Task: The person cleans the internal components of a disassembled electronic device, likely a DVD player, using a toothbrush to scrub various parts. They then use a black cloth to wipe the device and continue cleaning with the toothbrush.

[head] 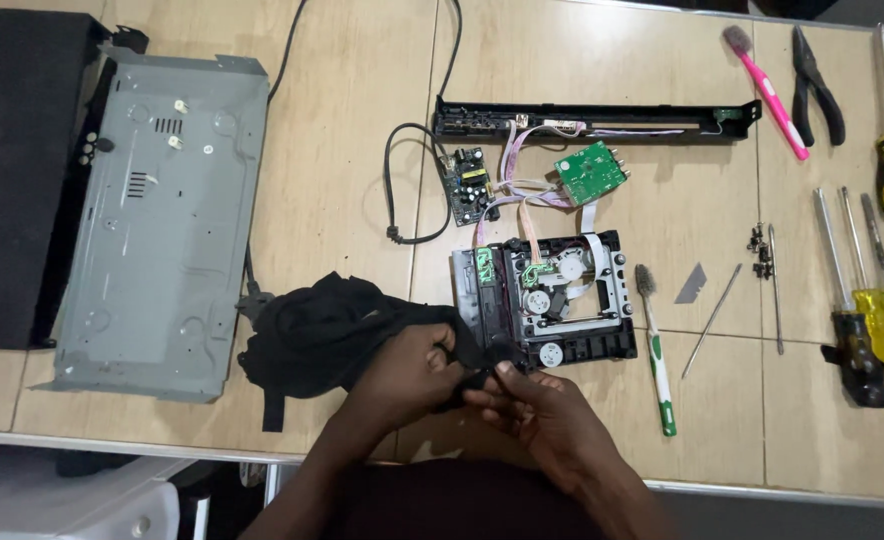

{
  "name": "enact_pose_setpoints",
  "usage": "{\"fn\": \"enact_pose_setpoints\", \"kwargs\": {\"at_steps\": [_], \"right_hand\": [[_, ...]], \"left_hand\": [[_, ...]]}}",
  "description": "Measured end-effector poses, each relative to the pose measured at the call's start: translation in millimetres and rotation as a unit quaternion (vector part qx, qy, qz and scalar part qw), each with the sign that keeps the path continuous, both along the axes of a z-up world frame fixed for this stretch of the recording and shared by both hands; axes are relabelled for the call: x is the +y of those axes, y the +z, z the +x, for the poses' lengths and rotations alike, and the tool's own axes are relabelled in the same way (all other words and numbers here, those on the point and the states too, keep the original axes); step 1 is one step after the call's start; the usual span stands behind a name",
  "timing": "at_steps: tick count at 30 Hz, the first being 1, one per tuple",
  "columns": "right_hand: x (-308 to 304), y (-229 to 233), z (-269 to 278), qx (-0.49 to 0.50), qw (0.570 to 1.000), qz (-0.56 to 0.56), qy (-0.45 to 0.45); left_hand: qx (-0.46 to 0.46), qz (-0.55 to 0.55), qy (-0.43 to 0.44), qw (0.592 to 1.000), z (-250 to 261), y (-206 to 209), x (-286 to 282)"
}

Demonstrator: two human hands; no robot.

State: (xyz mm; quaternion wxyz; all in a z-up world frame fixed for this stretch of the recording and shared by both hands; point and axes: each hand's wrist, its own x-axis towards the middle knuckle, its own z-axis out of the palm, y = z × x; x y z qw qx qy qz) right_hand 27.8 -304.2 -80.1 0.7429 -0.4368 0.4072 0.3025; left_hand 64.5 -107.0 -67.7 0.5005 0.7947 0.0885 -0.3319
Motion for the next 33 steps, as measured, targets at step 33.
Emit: {"fn": "enact_pose_setpoints", "kwargs": {"at_steps": [33], "right_hand": [[16, 46, 15, 0.012, 0.998, 0.003, 0.056]], "left_hand": [[-0.152, 0.035, 0.12, 0.98, 60, 5, -6]]}}
